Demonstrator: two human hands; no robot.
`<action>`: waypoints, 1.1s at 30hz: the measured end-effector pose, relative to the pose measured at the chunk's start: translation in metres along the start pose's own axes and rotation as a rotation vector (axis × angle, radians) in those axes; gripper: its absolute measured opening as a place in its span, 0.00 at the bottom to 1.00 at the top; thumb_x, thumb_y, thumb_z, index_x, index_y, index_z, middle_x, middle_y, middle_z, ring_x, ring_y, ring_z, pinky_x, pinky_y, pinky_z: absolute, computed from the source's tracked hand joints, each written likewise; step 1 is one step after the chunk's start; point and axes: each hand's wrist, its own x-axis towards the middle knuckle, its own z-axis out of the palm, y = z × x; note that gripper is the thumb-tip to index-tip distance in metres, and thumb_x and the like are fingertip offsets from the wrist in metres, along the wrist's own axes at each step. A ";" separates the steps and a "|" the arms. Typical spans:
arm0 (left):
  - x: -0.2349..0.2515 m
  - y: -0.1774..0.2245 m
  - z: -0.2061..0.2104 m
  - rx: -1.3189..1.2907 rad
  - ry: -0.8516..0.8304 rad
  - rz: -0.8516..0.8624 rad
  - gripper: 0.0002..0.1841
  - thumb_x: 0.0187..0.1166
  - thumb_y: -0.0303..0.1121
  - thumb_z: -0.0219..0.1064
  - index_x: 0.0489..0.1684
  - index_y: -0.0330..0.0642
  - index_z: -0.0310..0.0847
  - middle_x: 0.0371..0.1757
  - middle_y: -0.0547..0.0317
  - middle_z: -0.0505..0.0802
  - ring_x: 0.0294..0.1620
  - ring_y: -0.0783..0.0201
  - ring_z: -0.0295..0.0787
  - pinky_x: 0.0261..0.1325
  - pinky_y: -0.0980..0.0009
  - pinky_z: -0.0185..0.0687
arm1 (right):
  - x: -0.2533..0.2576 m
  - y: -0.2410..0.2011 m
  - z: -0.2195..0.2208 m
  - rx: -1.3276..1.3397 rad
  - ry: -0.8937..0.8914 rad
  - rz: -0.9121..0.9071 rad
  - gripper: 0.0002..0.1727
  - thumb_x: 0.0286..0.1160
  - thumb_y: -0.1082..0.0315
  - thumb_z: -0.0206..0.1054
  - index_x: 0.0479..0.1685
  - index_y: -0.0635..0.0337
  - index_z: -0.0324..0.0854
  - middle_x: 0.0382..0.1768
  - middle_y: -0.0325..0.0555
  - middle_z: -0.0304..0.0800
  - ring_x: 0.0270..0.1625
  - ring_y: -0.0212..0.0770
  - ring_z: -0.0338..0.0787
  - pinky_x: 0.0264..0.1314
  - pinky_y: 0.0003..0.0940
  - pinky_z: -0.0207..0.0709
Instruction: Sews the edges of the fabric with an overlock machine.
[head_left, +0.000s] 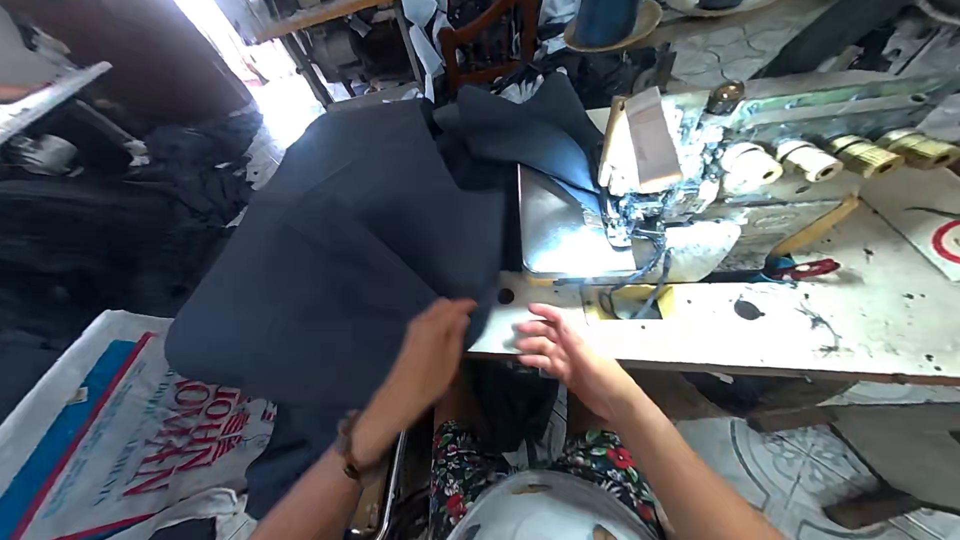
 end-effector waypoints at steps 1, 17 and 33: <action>-0.017 0.008 0.023 -0.031 -0.040 0.063 0.16 0.87 0.26 0.56 0.63 0.32 0.87 0.48 0.42 0.92 0.46 0.53 0.91 0.55 0.59 0.88 | 0.005 0.000 0.003 0.090 -0.041 0.057 0.36 0.89 0.47 0.47 0.88 0.64 0.50 0.69 0.47 0.82 0.65 0.38 0.88 0.69 0.38 0.82; 0.063 0.019 0.054 -0.245 -0.075 0.596 0.06 0.76 0.30 0.73 0.41 0.36 0.90 0.39 0.59 0.93 0.44 0.72 0.90 0.54 0.75 0.87 | -0.016 0.010 -0.010 -0.121 0.195 -0.093 0.14 0.89 0.72 0.51 0.57 0.63 0.82 0.42 0.40 0.93 0.47 0.28 0.92 0.56 0.30 0.86; 0.078 0.005 0.035 0.025 -0.605 0.779 0.19 0.72 0.50 0.71 0.25 0.42 0.86 0.19 0.62 0.85 0.25 0.65 0.83 0.37 0.59 0.78 | -0.078 -0.025 -0.025 -0.340 0.343 -0.356 0.11 0.85 0.65 0.59 0.47 0.42 0.88 0.41 0.16 0.93 0.46 0.14 0.89 0.54 0.18 0.85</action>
